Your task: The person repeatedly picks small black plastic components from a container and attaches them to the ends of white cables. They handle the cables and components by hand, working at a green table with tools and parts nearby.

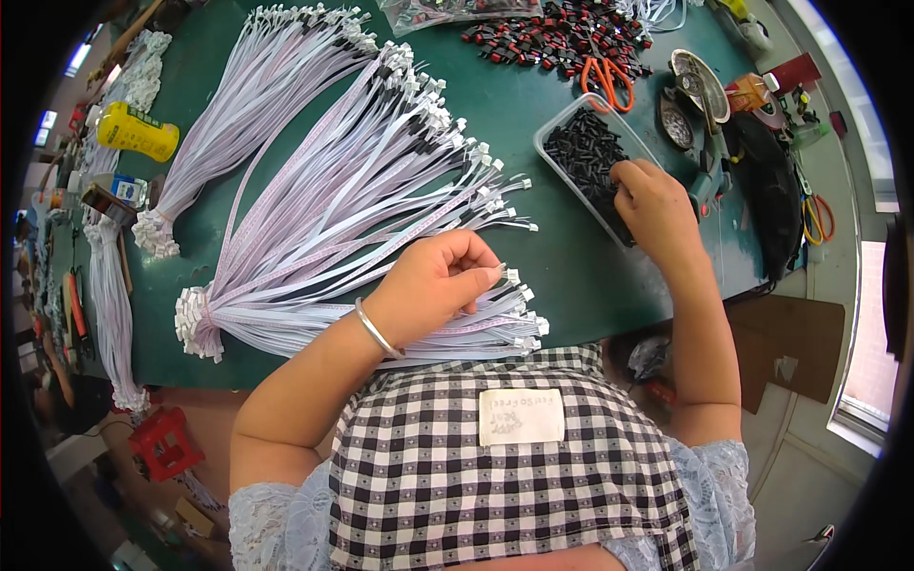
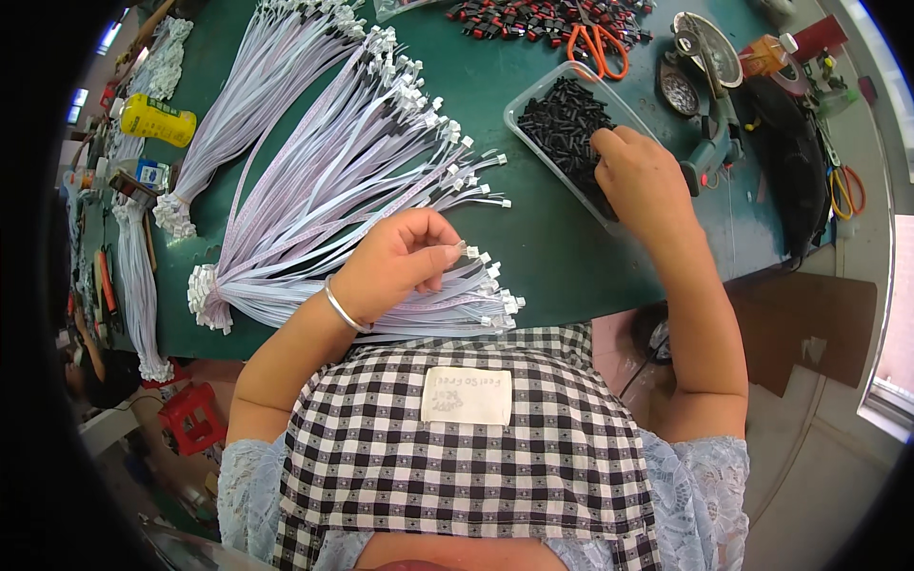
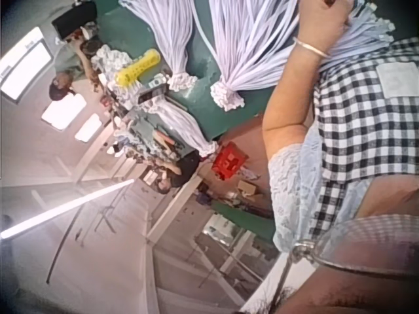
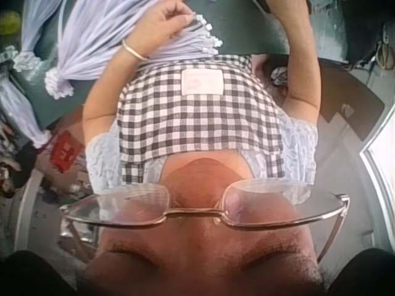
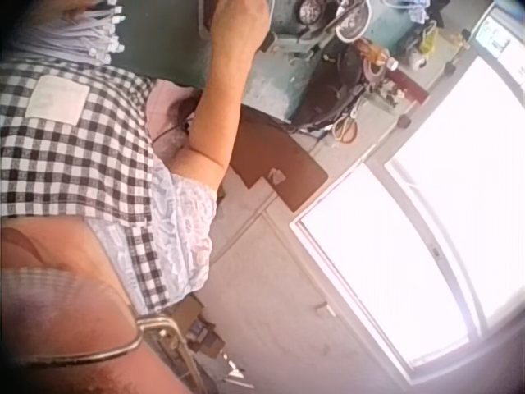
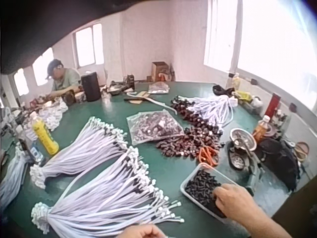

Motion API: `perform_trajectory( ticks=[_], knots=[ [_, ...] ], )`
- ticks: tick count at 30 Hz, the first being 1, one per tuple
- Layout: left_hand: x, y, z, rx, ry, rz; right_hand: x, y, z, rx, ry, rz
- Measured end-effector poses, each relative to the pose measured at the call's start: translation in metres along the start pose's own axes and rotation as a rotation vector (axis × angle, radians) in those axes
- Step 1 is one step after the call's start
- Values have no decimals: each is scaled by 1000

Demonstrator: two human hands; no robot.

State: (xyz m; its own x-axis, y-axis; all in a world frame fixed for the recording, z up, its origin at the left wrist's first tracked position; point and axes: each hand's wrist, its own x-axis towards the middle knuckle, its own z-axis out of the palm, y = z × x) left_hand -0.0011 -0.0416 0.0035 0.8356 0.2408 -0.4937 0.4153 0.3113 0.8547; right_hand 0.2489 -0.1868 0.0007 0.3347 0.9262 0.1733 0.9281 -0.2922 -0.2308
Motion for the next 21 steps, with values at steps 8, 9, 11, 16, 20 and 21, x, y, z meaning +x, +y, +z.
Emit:
perform_trajectory(
  ticks=[8,9,11,16,20,21],
  knots=[
    [2,-7,-4,-103,-34,-13,-1,-5,-5,69,-125,-32],
    [2,-7,-3,-107,-28,-11,0,-5,-6,60,-124,-20],
    [1,-5,-2,-118,-14,-8,1,-6,-9,41,-123,4],
    [3,-9,-5,-144,-44,-19,5,-1,-9,78,-121,43],
    [4,-9,-5,-187,-59,-27,7,4,-7,169,-86,87],
    [4,-9,-5,-189,-62,-22,7,5,-7,200,-62,74]
  ],
)
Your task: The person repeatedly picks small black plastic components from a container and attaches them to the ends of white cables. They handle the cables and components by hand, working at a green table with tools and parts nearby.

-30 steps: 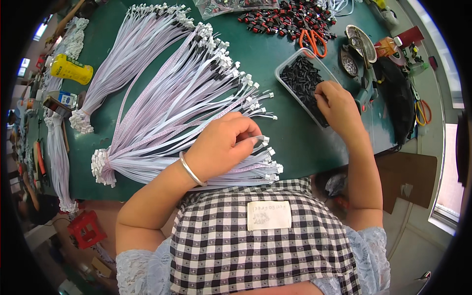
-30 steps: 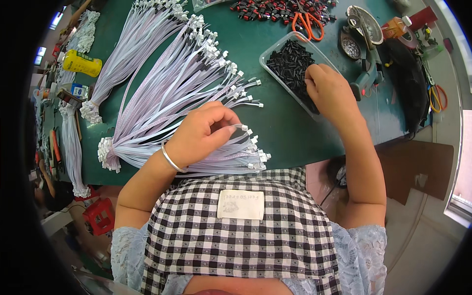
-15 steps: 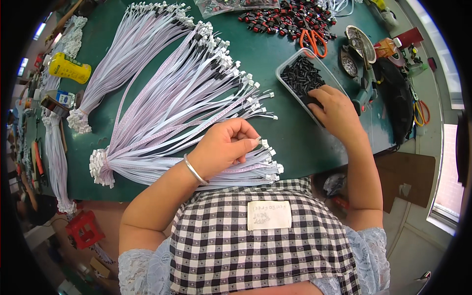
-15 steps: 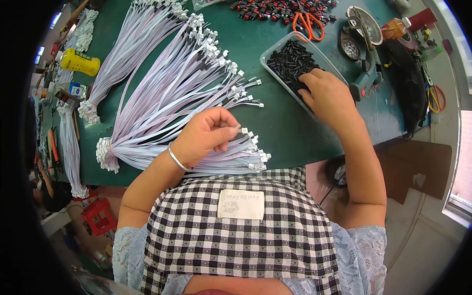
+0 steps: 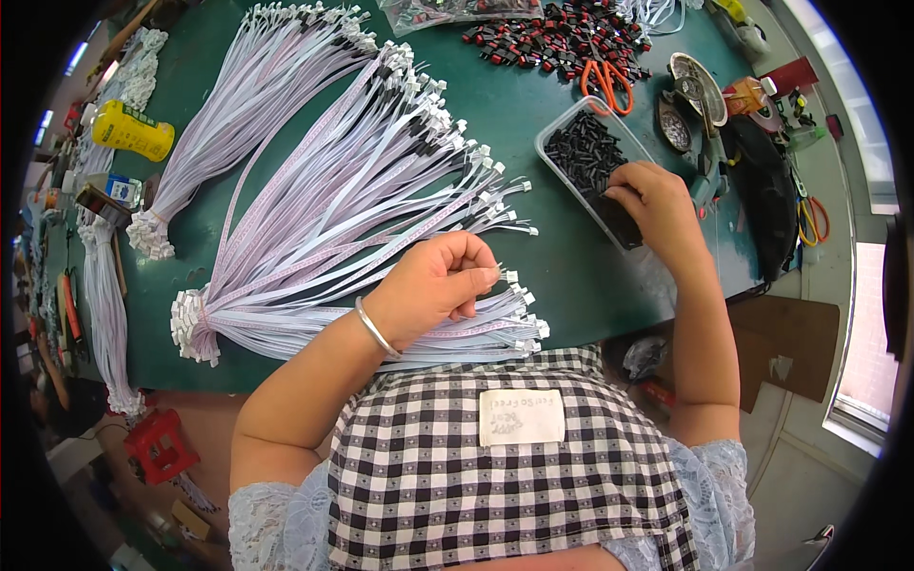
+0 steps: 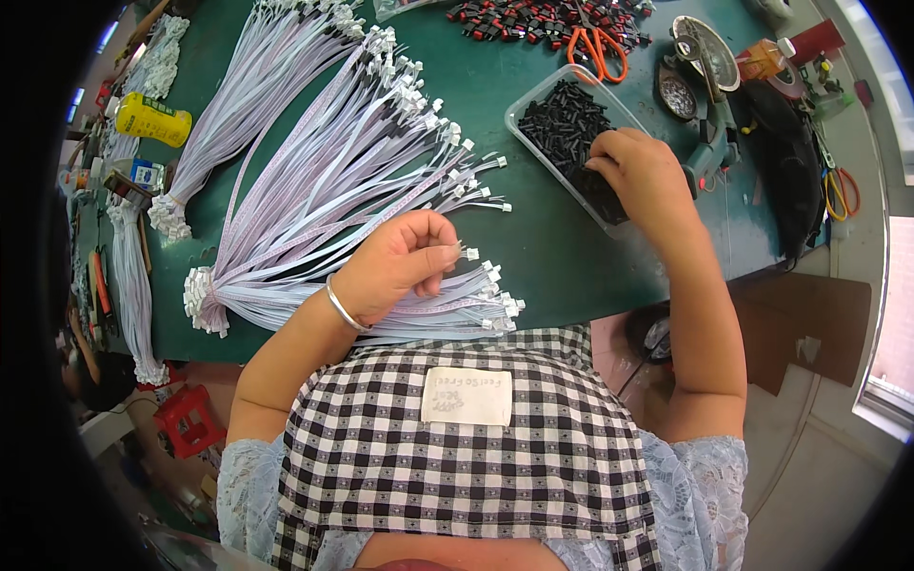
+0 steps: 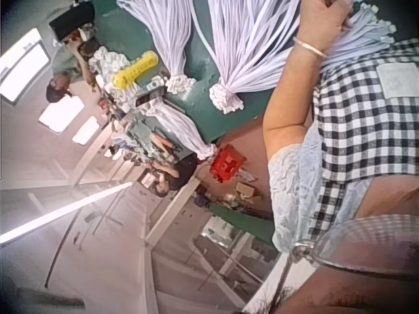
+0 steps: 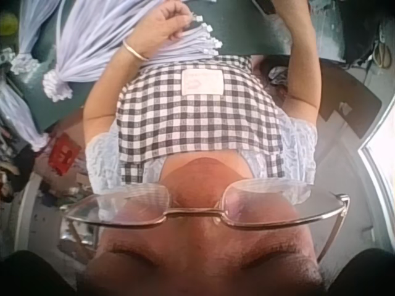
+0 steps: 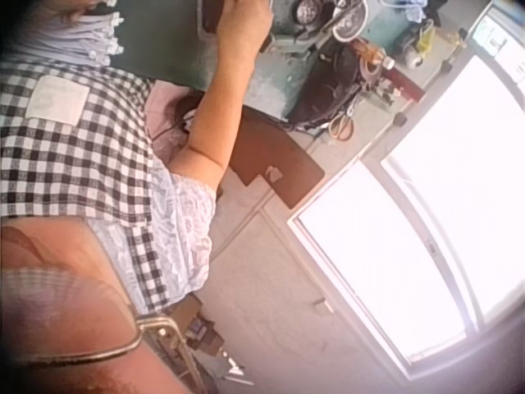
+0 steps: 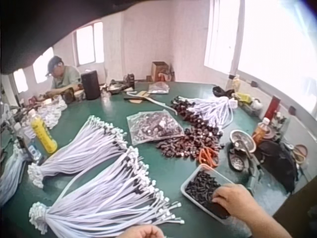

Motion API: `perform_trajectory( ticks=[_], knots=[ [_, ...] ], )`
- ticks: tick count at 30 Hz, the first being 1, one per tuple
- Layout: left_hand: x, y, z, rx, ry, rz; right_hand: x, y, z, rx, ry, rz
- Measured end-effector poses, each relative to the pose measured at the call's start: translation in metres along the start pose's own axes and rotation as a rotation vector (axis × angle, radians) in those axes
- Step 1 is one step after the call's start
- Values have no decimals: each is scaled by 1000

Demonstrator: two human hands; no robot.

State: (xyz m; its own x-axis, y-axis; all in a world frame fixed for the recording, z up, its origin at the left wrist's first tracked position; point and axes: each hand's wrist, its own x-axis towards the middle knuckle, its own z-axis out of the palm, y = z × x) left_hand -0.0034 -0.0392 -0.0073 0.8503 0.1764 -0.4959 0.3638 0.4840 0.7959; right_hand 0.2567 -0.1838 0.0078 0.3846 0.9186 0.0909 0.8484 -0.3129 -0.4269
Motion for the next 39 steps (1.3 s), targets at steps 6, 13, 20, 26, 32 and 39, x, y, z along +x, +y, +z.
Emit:
perform_trajectory(
  ticks=[6,13,20,26,32,39],
  knots=[
    [-2,1,0,4,8,2,-9,-29,-16,389,-22,101],
    [0,1,3,37,13,1,-39,-82,31,1310,-230,301],
    [-1,-3,1,20,26,17,-42,-87,51,1214,-121,260],
    [-1,-2,2,9,28,22,-43,-91,51,1134,-96,324],
    [0,-6,0,-6,14,47,-43,-92,51,1044,-104,258],
    [-1,-4,1,8,23,50,-41,-93,52,921,-51,158]
  ],
)
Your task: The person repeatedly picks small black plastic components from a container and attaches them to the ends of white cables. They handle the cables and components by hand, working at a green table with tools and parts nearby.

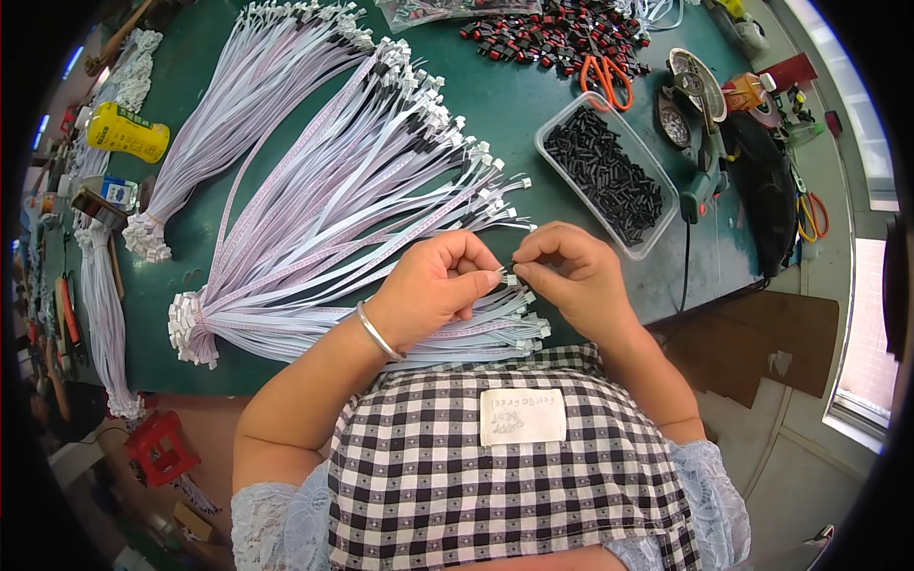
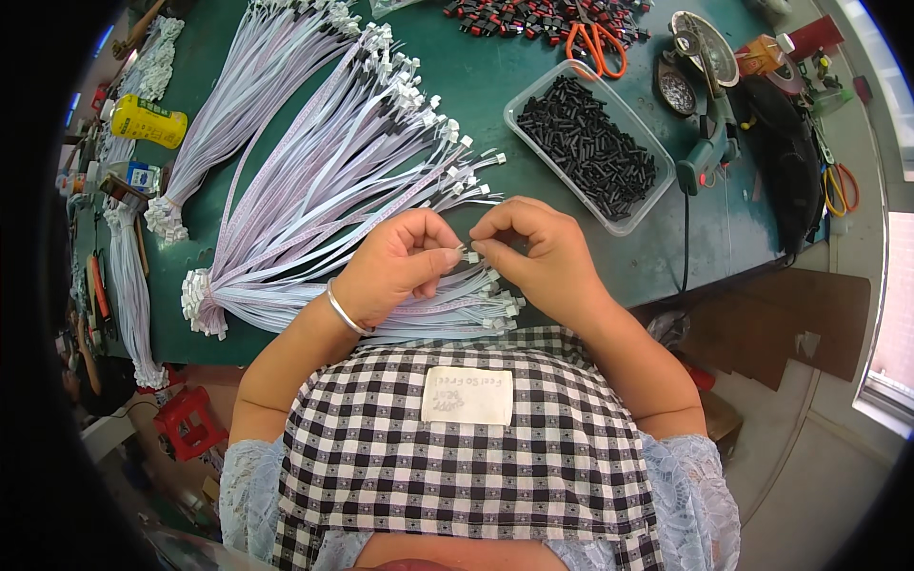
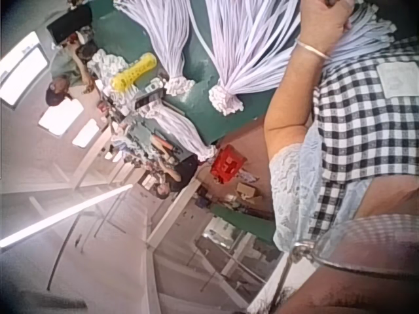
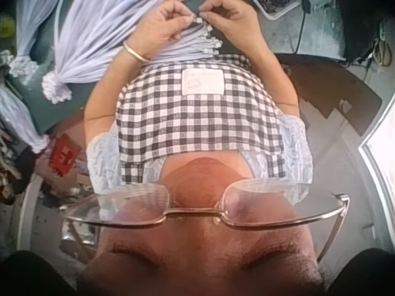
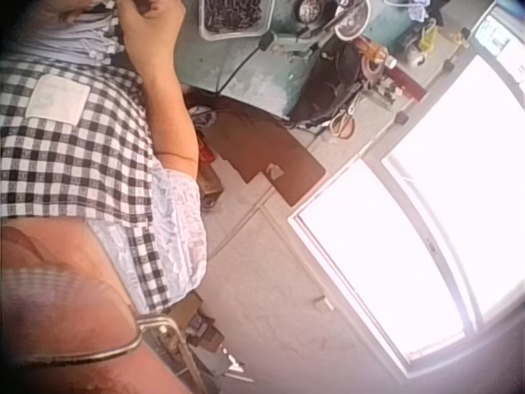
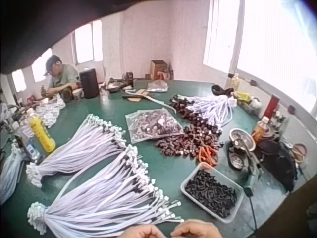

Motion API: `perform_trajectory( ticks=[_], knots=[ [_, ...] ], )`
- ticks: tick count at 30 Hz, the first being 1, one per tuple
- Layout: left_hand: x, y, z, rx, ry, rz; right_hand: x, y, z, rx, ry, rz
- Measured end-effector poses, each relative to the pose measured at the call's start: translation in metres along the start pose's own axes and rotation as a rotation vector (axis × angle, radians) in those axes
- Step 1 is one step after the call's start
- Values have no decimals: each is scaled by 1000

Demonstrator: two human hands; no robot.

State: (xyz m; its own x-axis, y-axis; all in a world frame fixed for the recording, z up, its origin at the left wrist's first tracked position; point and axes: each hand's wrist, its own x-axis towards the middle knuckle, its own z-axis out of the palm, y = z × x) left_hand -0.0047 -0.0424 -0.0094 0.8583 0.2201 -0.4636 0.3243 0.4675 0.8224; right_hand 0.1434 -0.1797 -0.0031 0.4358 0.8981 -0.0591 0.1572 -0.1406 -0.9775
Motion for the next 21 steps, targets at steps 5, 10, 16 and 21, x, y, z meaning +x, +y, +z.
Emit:
perform_trajectory(
  ticks=[5,10,16,21],
  knots=[
    [1,-1,0,28,-2,1,1,4,0,-35,-9,-45],
    [1,-1,1,68,9,9,3,-3,-3,-206,-50,-163],
    [1,1,3,102,21,9,4,-5,-6,-219,-77,-180],
    [0,0,2,76,8,19,3,-5,-6,-191,-76,-166]
  ],
)
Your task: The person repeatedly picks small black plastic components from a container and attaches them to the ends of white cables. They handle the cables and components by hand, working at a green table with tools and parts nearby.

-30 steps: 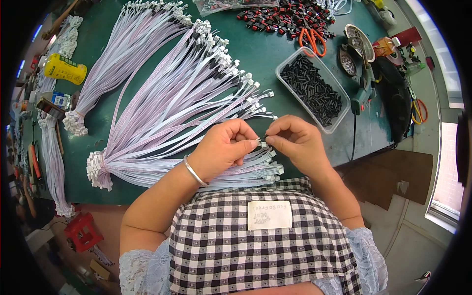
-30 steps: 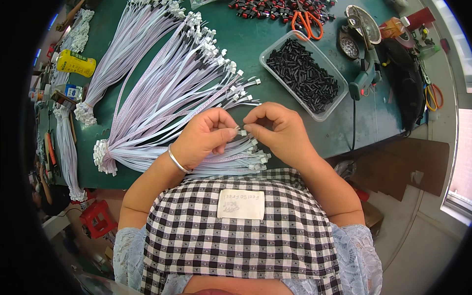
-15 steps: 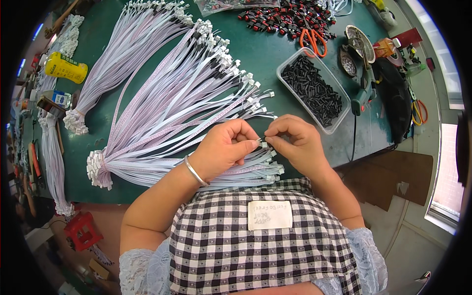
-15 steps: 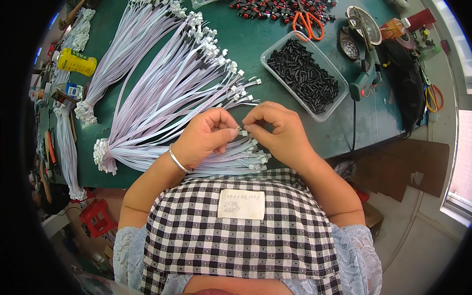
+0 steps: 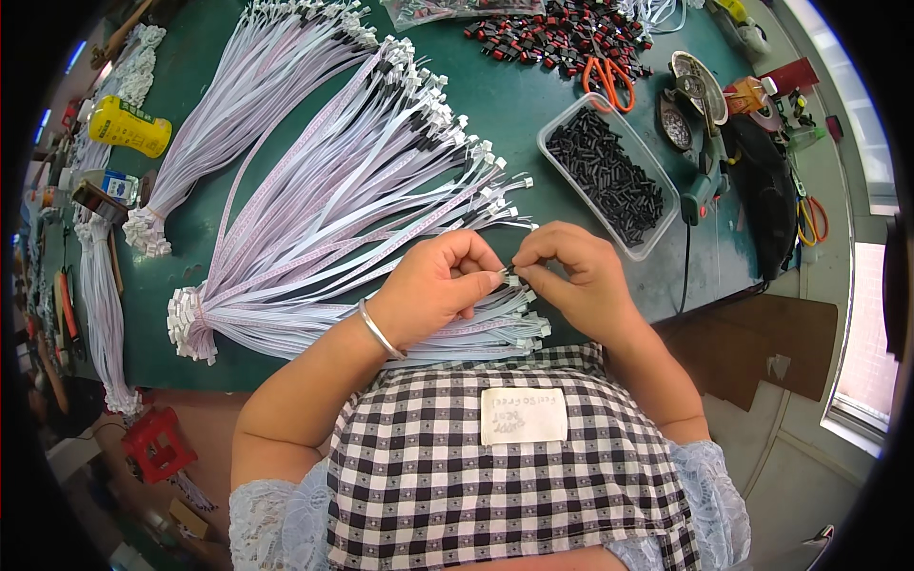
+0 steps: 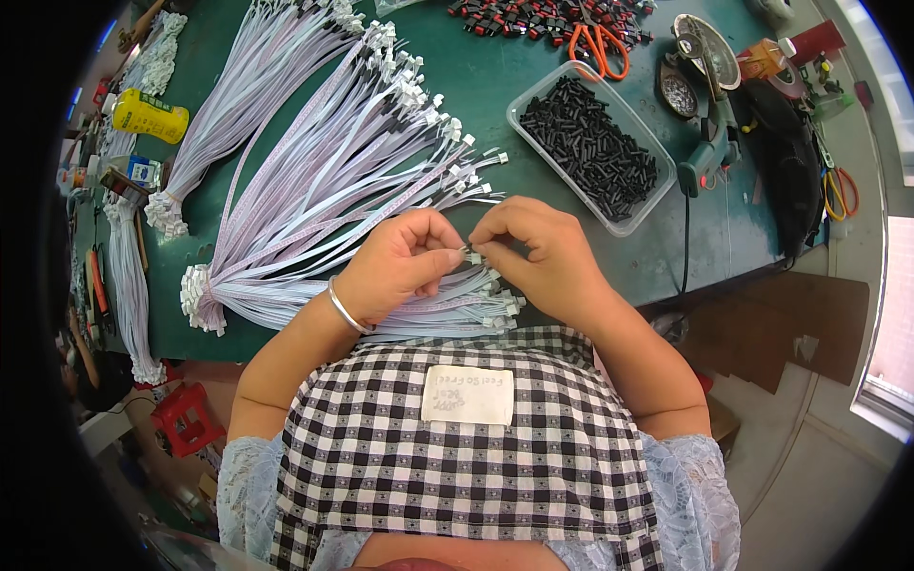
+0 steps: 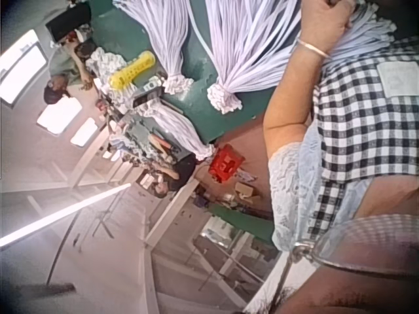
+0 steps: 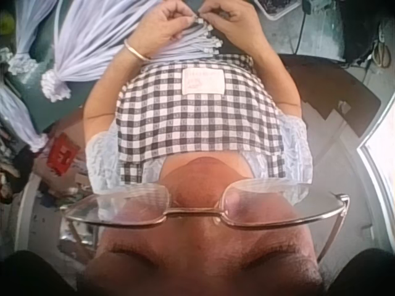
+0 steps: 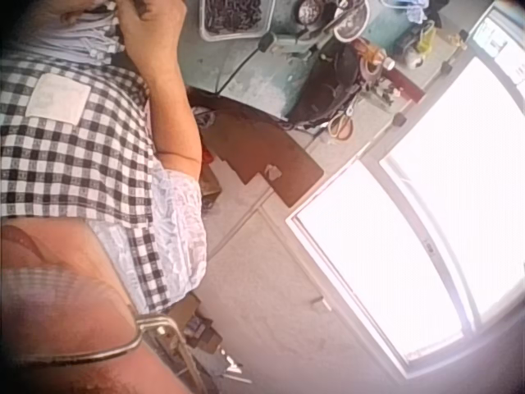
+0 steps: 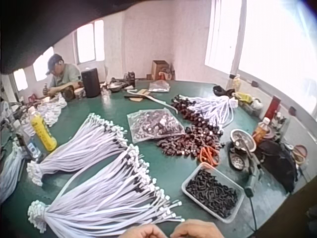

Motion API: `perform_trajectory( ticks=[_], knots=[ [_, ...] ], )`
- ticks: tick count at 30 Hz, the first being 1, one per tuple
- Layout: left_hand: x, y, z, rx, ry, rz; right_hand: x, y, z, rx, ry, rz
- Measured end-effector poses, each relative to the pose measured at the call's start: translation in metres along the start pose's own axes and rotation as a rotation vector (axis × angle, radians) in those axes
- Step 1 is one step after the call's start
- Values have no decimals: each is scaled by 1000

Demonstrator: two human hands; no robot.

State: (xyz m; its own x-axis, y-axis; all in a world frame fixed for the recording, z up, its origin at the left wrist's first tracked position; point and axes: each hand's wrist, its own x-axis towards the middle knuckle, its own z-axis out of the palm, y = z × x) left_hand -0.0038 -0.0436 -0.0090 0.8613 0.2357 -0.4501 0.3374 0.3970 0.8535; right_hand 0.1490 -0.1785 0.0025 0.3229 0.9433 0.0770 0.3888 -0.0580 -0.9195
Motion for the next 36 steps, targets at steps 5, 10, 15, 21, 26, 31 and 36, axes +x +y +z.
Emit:
perform_trajectory(
  ticks=[5,10,15,21,26,31,36],
  knots=[
    [0,0,-1,-15,-12,5,-1,3,1,3,14,-4],
    [0,0,0,-7,-9,8,-1,3,1,-35,-12,-28],
    [-1,0,-1,57,-13,-9,2,-1,-2,-107,-66,-73],
    [-17,10,-6,674,11,289,1,3,2,-5,-83,20],
    [-24,8,-2,718,90,314,1,5,8,116,-109,51],
    [-22,10,1,834,190,507,12,-8,7,-61,-197,28],
    [-9,17,-7,1008,366,683,32,-10,2,-100,-110,-18]
  ],
)
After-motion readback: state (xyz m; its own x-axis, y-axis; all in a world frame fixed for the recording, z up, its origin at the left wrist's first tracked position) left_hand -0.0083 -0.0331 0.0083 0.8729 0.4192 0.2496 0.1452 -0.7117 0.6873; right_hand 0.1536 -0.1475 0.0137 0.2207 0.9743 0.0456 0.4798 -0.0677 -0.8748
